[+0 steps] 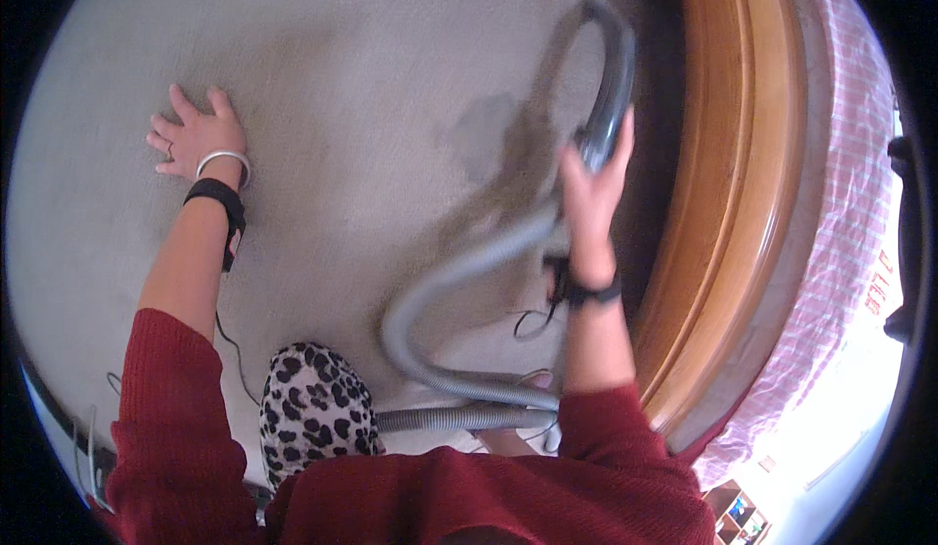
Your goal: The person vacuums a carpeted floor using a vacuum cleaner hose with a nozzle attachment. They move the nozzle back and forth across the carpet, focusing on areas near a wooden bed frame and a pink plastic stool.
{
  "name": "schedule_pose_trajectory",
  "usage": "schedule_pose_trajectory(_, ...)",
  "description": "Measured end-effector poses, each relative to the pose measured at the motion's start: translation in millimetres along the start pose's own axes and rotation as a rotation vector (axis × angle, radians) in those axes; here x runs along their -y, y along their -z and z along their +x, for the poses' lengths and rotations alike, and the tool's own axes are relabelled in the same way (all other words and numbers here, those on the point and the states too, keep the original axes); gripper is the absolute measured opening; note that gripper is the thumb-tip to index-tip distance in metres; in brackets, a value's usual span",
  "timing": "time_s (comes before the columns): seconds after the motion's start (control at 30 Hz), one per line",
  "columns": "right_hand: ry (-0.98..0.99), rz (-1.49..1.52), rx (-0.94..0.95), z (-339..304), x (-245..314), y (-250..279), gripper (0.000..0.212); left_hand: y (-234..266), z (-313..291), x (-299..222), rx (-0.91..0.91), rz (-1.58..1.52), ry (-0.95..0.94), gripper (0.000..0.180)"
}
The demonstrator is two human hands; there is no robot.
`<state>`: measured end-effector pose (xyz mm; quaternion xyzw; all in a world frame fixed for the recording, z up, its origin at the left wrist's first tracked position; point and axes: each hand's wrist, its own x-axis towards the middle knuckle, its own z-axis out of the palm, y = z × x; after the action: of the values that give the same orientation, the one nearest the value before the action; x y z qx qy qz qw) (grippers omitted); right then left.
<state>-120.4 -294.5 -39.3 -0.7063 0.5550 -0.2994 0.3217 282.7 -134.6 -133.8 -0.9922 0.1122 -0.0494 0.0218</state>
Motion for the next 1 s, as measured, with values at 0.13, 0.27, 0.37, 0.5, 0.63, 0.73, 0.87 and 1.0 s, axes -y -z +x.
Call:
schedule_pose_trajectory(0.13,-0.475,0.211,0.099,-191.3,65.8,50.5,0.096,0.3,0.8,-2.2,0.019,-0.009,0.004,0.068)
schedule_pose_trajectory(0.27,-0.46,0.082,0.104,-185.9,101.6,67.7,0.092,-2.0,2.0,0.1,0.013,-0.04,-0.024,0.069)
schedule_pose_trajectory(0.37,-0.398,0.002,0.104,-99.8,84.6,34.6,0.086,-3.2,2.4,1.4,0.012,-0.056,-0.019,0.07)
schedule_pose_trajectory(0.5,-0.237,-0.053,0.069,-94.3,89.2,21.7,0.084,-4.5,4.5,-7.3,-0.003,-0.083,-0.027,0.071)
schedule_pose_trajectory(0.63,-0.269,0.099,0.069,-155.3,109.2,43.2,0.085,-11.8,6.6,-19.9,0.048,-0.14,-0.017,0.069)
schedule_pose_trajectory(0.73,-0.256,0.056,0.075,-118.1,84.7,45.2,0.085,-14.9,6.3,-17.2,-0.039,-0.14,-0.018,0.069)
schedule_pose_trajectory(0.87,0.042,-0.036,-0.023,-11.6,42.5,6.7,0.084,-12.8,11.4,-19.5,0.069,-0.089,0.033,0.072)
schedule_pose_trajectory(1.0,-0.014,-0.337,0.032,24.1,56.1,-21.9,0.087,8.2,10.8,7.2,0.215,-0.228,-0.137,0.08)
